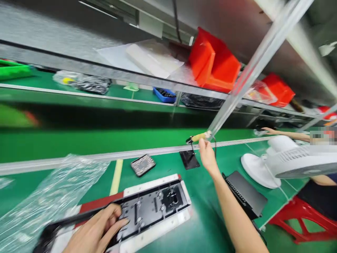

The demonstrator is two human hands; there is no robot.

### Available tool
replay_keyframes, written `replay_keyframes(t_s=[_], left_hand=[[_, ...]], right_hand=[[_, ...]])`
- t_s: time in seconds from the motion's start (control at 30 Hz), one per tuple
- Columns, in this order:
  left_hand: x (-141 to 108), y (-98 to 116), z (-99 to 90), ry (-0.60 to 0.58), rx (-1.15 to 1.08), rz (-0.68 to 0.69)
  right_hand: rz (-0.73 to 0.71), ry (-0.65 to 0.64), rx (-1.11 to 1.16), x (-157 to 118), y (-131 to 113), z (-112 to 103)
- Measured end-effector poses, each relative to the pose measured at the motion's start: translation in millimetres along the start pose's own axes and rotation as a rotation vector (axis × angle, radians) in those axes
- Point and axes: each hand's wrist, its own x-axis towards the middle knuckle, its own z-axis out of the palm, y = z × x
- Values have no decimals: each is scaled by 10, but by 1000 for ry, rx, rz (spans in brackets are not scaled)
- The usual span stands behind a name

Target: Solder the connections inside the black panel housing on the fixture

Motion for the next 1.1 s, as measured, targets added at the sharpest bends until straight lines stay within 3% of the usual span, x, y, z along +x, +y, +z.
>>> replay_keyframes(t_s=[0.03,0.13,0.27,0.33,0.43,0.53,0.63,0.7,0.8,0.9,1.0,1.1], left_hand=[[-3,35,-48,-93,-4,-39],[45,156,-171,-193,11,-123],[92,308,-262,-239,-4,-160],[71,363,-314,-231,-22,-156],[-5,401,-470,-120,-35,-138],[-109,334,-724,94,18,-174],[-231,99,-999,374,241,-194],[-315,-131,-1152,483,466,-180],[-406,-474,-1290,432,621,-246],[-435,-703,-1285,262,529,-348],[-416,-796,-1173,115,432,-385],[-350,-779,-1111,60,337,-413]], right_hand=[[28,-93,-26,-130,4,-40],[12,-331,-76,-572,-59,-115],[-62,-569,-152,-1145,-279,-61],[-126,-667,-337,-1334,-354,33],[-193,-702,-497,-1473,-357,190],[-219,-694,-537,-1500,-282,311],[-239,-707,-523,-1485,-214,377],[-254,-721,-500,-1474,-200,385],[-263,-718,-485,-1455,-234,340],[-255,-715,-485,-1410,-312,240],[-218,-747,-452,-1353,-381,108],[-129,-795,-397,-1303,-360,-47]])
